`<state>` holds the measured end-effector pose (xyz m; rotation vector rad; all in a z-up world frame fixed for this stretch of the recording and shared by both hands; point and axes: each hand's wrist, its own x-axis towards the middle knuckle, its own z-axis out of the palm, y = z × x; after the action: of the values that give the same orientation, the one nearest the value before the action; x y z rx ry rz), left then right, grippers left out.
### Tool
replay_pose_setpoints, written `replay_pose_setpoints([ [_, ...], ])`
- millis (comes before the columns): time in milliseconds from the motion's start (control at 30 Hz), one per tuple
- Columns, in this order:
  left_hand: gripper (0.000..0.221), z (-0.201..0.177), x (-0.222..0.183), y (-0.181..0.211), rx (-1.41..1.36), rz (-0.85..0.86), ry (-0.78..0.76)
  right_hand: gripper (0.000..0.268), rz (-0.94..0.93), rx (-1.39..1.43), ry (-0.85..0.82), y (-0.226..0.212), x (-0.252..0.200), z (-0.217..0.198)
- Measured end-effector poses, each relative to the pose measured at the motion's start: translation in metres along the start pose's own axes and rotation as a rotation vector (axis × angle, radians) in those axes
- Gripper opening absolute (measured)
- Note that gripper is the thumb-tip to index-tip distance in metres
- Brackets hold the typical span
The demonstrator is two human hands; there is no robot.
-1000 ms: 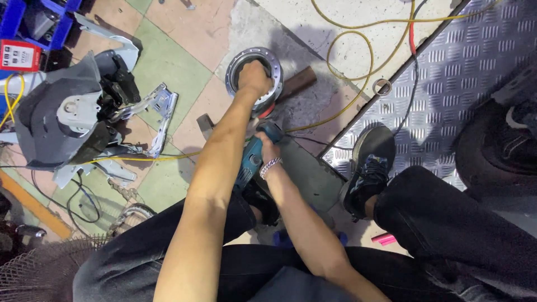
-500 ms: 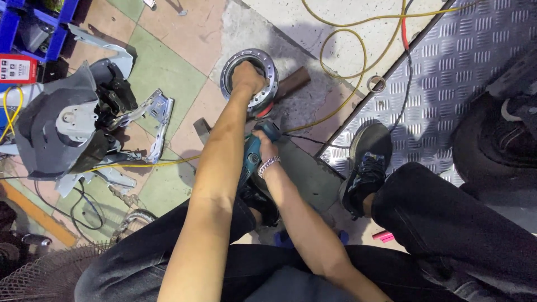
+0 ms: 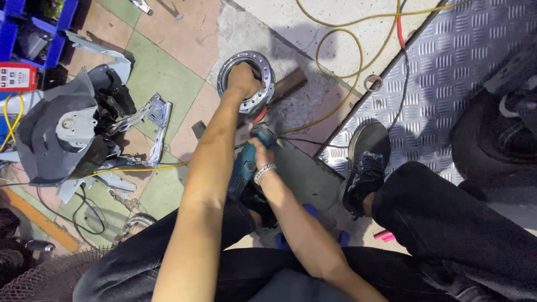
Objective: Grinding the inner surface of a motorcycle hub rim using a handheld angle grinder.
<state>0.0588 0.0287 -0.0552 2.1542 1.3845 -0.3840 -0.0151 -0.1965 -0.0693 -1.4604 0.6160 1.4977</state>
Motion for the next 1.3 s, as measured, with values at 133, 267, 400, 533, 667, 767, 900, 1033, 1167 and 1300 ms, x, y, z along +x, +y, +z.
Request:
replay_pose_setpoints([
  [133,0.037,-0.021,-0.024,0.008,0.072,0.091,-0.033,0.085,-0.03,0.035,-0.003,-0.01,0.011,-0.017],
  [267,0.026,-0.047,-0.051,-0.009,0.267,0.324,-0.184,0.079,-0.027,0.221,0.005,-0.02,0.001,-0.018],
  [400,0.023,-0.057,-0.072,-0.016,0.483,0.258,-0.272,0.072,-0.029,0.234,-0.026,-0.029,-0.025,-0.013],
  [533,0.026,-0.029,-0.047,-0.021,0.349,0.197,-0.218,0.07,-0.04,0.165,-0.021,-0.014,0.004,-0.023],
  [667,0.017,-0.021,-0.047,-0.014,0.385,0.164,-0.096,0.064,-0.055,0.109,-0.023,-0.004,0.027,-0.026],
  [767,0.017,-0.029,-0.05,-0.011,0.323,0.156,-0.081,0.068,-0.057,0.069,-0.021,-0.01,0.023,-0.019],
  [900,0.015,-0.036,-0.054,-0.01,0.262,0.184,-0.087,0.08,-0.05,0.065,-0.011,-0.022,0.006,-0.013],
  [1033,0.016,-0.04,-0.062,-0.008,0.215,0.181,-0.1,0.084,-0.058,0.041,0.009,-0.015,0.009,-0.011],
  [1167,0.02,-0.038,-0.053,-0.017,0.194,0.197,-0.114,0.09,-0.047,0.033,-0.005,-0.017,-0.008,0.0],
  [1300,0.022,-0.031,-0.044,-0.026,0.188,0.189,-0.125,0.093,-0.04,-0.036,-0.035,-0.02,-0.029,0.008],
])
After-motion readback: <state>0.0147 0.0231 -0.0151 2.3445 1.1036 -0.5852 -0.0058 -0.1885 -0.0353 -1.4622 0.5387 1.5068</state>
